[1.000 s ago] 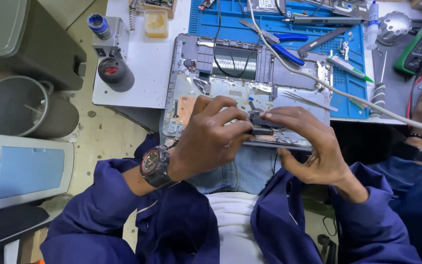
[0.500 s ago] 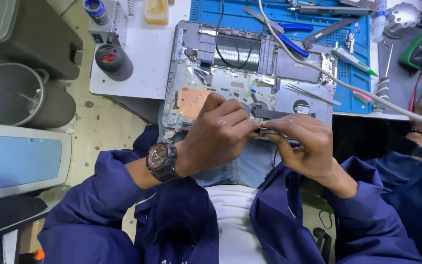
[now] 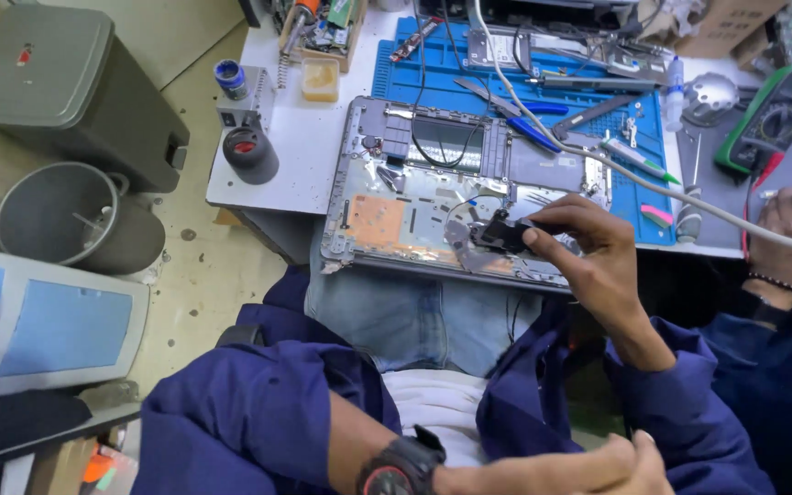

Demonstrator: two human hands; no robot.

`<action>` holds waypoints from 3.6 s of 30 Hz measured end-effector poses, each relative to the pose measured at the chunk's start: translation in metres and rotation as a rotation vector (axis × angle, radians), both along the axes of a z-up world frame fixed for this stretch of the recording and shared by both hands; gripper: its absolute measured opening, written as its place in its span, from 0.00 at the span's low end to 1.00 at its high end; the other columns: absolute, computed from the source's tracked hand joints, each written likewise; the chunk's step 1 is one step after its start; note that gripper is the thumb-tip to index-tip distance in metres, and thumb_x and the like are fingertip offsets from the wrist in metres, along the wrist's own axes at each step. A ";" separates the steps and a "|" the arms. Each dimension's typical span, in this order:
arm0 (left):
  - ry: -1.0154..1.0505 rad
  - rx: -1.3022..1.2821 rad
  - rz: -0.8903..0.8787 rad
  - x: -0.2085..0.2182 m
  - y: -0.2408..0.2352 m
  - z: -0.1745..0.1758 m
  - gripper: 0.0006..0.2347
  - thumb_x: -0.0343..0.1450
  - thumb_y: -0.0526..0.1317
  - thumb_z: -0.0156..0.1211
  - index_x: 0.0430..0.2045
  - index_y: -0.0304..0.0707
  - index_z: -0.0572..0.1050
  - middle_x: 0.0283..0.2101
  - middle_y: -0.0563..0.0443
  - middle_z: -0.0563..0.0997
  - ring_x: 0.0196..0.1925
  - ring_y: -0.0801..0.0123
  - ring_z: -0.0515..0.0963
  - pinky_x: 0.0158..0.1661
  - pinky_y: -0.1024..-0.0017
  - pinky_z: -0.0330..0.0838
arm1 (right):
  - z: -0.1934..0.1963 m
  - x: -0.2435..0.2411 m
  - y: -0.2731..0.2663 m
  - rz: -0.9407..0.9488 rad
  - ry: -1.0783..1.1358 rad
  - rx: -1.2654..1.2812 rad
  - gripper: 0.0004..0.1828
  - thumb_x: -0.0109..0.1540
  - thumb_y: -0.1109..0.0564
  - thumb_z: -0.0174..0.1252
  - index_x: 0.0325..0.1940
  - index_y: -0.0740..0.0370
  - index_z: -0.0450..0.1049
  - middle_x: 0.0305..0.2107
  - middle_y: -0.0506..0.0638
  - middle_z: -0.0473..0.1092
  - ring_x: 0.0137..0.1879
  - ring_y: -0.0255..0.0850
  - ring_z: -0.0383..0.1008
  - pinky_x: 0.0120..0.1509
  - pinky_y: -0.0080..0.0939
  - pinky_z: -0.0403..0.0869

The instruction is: The person holds a small black electronic component with wires and manipulates it with both hands. They then use a soldering iron to work on the component's connections while seated at a cluttered workbench.

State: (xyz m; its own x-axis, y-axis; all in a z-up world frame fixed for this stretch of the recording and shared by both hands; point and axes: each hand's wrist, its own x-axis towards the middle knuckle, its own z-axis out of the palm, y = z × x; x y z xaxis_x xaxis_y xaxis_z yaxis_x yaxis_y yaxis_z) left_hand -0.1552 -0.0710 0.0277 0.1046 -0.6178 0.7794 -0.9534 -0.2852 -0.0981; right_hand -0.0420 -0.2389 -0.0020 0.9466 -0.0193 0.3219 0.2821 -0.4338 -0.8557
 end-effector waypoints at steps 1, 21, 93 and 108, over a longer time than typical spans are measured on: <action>0.007 -0.004 0.013 -0.009 -0.009 -0.004 0.06 0.83 0.33 0.49 0.49 0.39 0.74 0.47 0.53 0.80 0.56 0.63 0.84 0.53 0.74 0.75 | 0.002 -0.002 -0.001 0.013 0.007 -0.004 0.07 0.62 0.62 0.68 0.42 0.69 0.80 0.37 0.55 0.74 0.45 0.43 0.75 0.47 0.35 0.71; 1.535 -0.950 -0.265 0.096 0.015 -0.117 0.06 0.75 0.32 0.62 0.42 0.27 0.79 0.36 0.39 0.86 0.29 0.69 0.84 0.33 0.72 0.81 | 0.008 -0.027 0.019 0.126 0.068 -0.035 0.11 0.56 0.65 0.71 0.43 0.65 0.84 0.24 0.52 0.76 0.34 0.34 0.74 0.42 0.40 0.76; 0.261 -0.237 0.197 0.098 0.059 -0.055 0.06 0.78 0.31 0.57 0.41 0.30 0.81 0.44 0.42 0.85 0.47 0.55 0.83 0.53 0.58 0.72 | 0.004 -0.045 0.027 0.182 -0.503 -0.564 0.05 0.62 0.63 0.63 0.41 0.68 0.78 0.39 0.59 0.77 0.46 0.53 0.79 0.53 0.48 0.78; 0.761 -0.562 -0.046 0.096 0.046 -0.074 0.06 0.75 0.34 0.61 0.45 0.36 0.78 0.46 0.46 0.85 0.48 0.57 0.85 0.51 0.63 0.75 | -0.011 -0.039 0.020 0.201 -0.317 -0.247 0.07 0.64 0.61 0.58 0.40 0.67 0.80 0.37 0.59 0.79 0.44 0.49 0.84 0.51 0.42 0.81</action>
